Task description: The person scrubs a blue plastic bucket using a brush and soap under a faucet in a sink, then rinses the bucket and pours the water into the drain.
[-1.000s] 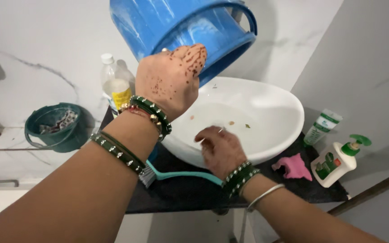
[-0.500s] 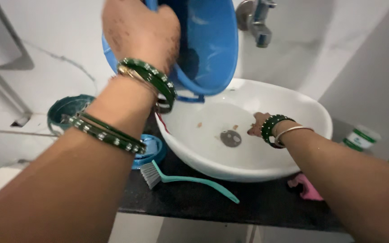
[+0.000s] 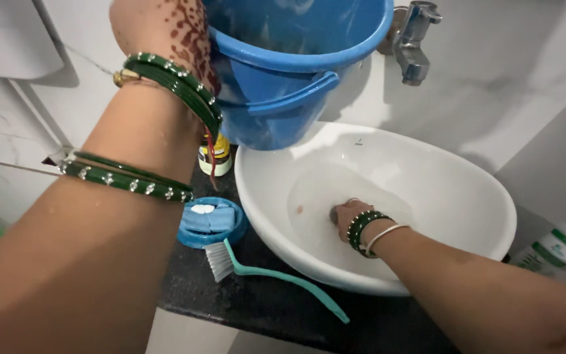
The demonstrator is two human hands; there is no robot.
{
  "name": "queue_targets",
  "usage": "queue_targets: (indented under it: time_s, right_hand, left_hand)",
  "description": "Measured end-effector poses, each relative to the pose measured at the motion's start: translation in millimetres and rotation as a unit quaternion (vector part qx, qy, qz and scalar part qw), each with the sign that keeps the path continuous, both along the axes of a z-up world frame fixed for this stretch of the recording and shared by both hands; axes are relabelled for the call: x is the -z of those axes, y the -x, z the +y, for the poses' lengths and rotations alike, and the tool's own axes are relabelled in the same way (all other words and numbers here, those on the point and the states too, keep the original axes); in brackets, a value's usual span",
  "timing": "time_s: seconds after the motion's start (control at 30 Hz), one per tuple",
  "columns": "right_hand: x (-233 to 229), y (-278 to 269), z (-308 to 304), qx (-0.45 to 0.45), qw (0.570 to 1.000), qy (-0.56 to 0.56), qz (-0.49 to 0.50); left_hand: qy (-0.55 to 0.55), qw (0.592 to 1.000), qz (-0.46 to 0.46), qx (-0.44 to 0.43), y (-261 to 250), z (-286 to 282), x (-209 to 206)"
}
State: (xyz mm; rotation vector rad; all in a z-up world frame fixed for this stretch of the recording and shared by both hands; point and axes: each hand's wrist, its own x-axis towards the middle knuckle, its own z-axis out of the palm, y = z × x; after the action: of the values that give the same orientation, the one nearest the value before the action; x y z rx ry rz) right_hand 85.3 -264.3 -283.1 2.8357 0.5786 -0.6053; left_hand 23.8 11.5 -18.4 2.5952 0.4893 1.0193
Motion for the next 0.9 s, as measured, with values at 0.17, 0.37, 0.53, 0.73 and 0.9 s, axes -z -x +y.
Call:
queue_targets:
  time_s: [0.17, 0.37, 0.53, 0.73, 0.9]
  right_hand:
    - [8.6, 4.9, 6.9, -0.017, 1.000, 0.003, -0.019]
    - [8.6, 4.5, -3.5, -0.021, 0.998, -0.034, -0.042]
    - [11.8, -6.0, -4.5, -0.057, 0.997, 0.012, -0.060]
    - [11.4, -24.0, -9.9, -0.046, 0.999, -0.025, 0.006]
    - [9.4, -35.6, -11.0, -0.095, 0.993, 0.064, -0.002]
  left_hand:
    - [-0.012, 1.000, 0.017, 0.006, -10.6, 8.9, 10.8]
    - [-0.026, 0.999, 0.034, 0.024, -20.4, 8.9, 25.3]
    - [-0.032, 0.998, 0.037, 0.030, -21.0, 16.4, 30.3]
    - [-0.036, 0.998, 0.043, 0.032, -19.7, 27.5, 37.4]
    - [-0.039, 0.997, 0.054, 0.034, -18.8, 33.6, 43.4]
